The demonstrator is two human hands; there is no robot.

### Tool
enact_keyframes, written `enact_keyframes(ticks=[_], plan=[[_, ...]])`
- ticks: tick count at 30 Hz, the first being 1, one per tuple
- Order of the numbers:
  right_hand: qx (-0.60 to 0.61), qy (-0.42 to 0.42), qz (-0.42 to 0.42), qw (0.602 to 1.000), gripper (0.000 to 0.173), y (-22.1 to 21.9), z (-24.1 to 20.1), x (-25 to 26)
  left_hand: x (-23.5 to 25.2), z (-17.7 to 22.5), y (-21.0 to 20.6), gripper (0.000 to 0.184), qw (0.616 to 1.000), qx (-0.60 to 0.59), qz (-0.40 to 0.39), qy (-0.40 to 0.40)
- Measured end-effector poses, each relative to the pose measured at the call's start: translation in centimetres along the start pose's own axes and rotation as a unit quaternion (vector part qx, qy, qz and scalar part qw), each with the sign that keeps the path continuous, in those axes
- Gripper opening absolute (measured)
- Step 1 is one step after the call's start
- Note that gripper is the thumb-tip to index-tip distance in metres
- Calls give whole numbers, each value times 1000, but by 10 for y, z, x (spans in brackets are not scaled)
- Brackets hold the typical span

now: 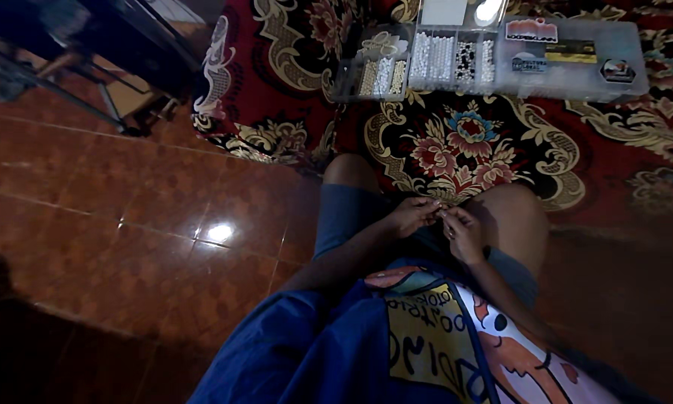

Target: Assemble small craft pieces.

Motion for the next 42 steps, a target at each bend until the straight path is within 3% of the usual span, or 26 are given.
enact_keyframes(ticks=[28,42], plan=[[6,0,-7,1000,23,0,0,0,-2,3,-1,15,1000,14,-11,-24],[13,-8,-19,1000,20,0,1,-1,-5,11,0,17,997,51,26,-57]])
Point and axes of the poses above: each hand's wrist, its own x-axis towards the middle knuckle, its own y-axis out of the back of the hand, z = x × y, the point moved 5 cm from there along x, towards the middle knuckle, and after that the axes turned 3 degrees about -x, right-handed, at the moved point
